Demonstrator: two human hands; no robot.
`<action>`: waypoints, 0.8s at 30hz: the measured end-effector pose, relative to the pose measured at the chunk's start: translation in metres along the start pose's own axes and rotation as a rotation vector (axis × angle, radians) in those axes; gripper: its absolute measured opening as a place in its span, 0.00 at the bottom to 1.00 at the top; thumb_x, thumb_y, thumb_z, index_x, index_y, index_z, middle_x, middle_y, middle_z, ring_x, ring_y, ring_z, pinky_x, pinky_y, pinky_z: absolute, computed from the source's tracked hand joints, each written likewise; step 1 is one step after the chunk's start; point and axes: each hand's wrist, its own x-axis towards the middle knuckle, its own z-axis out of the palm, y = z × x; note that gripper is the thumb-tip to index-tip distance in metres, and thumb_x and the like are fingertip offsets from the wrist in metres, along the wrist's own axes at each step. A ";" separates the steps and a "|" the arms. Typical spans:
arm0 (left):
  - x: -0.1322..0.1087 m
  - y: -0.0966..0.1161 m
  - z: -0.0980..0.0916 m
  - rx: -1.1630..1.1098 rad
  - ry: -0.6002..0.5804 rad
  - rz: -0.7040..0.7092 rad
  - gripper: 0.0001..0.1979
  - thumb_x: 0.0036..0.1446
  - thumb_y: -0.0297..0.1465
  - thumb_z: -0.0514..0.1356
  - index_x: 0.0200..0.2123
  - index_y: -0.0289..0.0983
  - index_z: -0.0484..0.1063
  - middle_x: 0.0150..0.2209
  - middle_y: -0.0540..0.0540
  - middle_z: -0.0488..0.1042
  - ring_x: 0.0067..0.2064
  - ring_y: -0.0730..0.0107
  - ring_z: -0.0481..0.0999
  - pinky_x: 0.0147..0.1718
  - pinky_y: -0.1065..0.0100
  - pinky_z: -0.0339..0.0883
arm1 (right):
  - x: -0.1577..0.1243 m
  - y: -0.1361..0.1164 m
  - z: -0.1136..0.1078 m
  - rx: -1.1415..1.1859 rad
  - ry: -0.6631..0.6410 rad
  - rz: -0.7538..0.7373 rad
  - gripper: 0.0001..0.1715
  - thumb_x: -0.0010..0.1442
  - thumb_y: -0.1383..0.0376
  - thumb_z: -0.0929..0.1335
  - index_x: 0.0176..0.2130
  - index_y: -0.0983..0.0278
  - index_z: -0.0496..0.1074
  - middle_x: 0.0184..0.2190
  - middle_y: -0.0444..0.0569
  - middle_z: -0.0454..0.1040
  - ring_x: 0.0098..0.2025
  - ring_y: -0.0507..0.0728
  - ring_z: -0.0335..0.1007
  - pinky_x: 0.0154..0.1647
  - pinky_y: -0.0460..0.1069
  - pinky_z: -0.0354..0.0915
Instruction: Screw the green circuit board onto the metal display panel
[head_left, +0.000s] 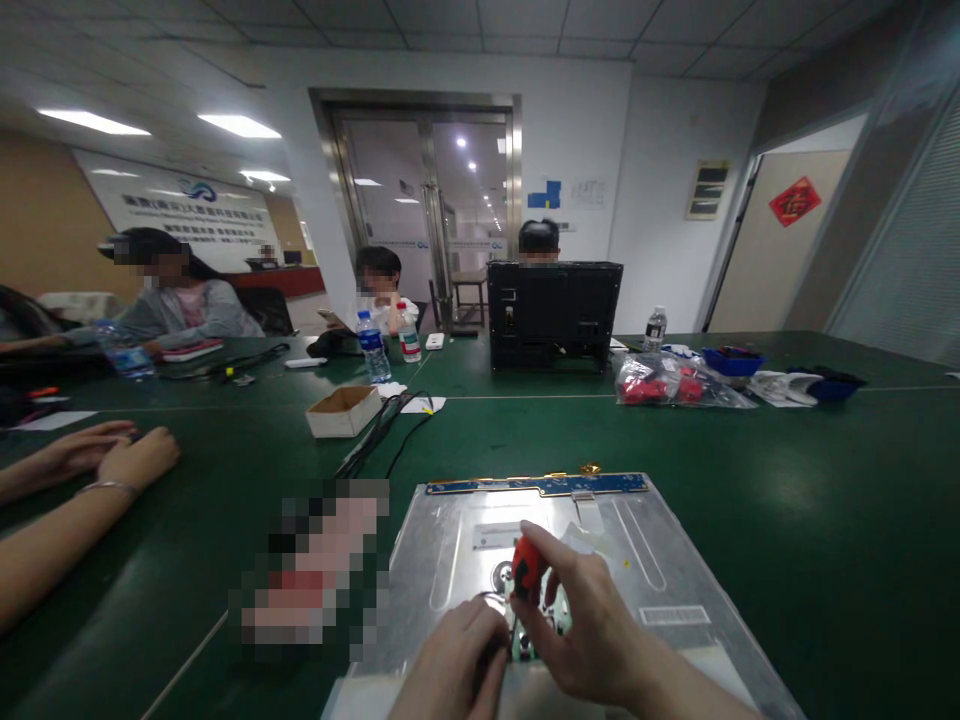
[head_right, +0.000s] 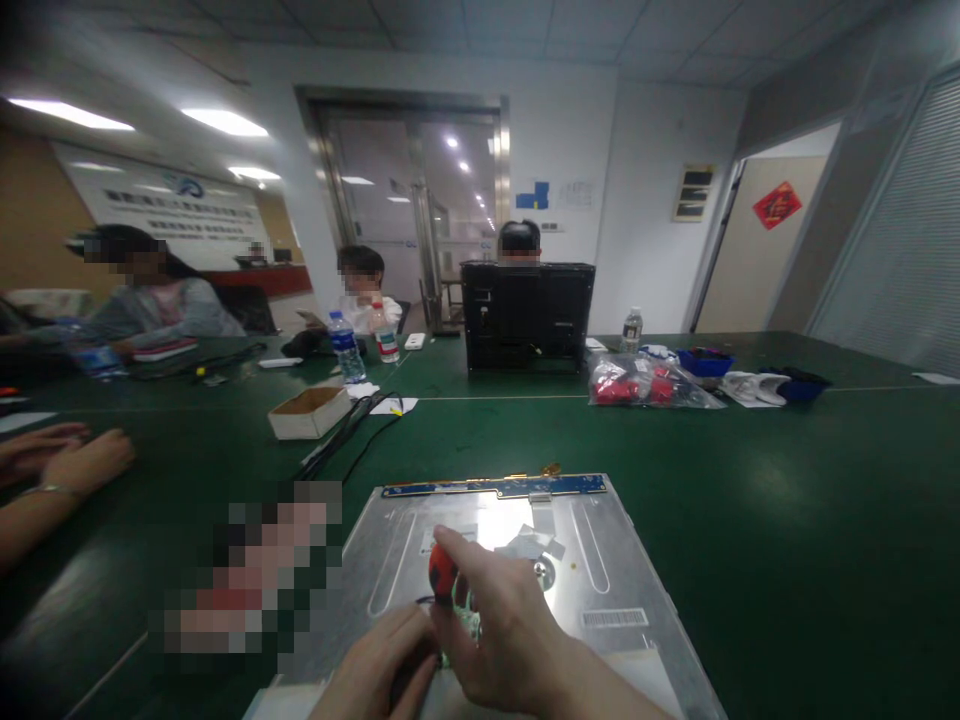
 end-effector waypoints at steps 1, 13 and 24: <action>0.001 0.001 -0.001 -0.006 -0.004 0.001 0.10 0.63 0.23 0.52 0.39 0.40 0.70 0.39 0.44 0.77 0.39 0.60 0.77 0.39 0.66 0.69 | 0.000 -0.001 -0.001 -0.009 0.003 0.003 0.36 0.67 0.70 0.62 0.70 0.61 0.51 0.36 0.48 0.79 0.27 0.54 0.73 0.29 0.49 0.73; 0.001 0.004 -0.004 -0.002 0.029 0.015 0.09 0.63 0.24 0.54 0.42 0.41 0.70 0.43 0.43 0.78 0.45 0.60 0.79 0.45 0.67 0.73 | 0.005 0.003 -0.003 -0.048 -0.033 -0.017 0.30 0.71 0.65 0.64 0.68 0.55 0.56 0.36 0.46 0.78 0.29 0.55 0.72 0.26 0.48 0.68; 0.004 0.009 -0.004 -0.031 -0.002 -0.007 0.08 0.64 0.23 0.53 0.38 0.40 0.69 0.39 0.44 0.78 0.40 0.61 0.79 0.41 0.68 0.70 | 0.002 -0.002 -0.004 -0.004 -0.011 -0.012 0.38 0.63 0.72 0.63 0.69 0.63 0.51 0.36 0.49 0.79 0.26 0.54 0.72 0.26 0.48 0.69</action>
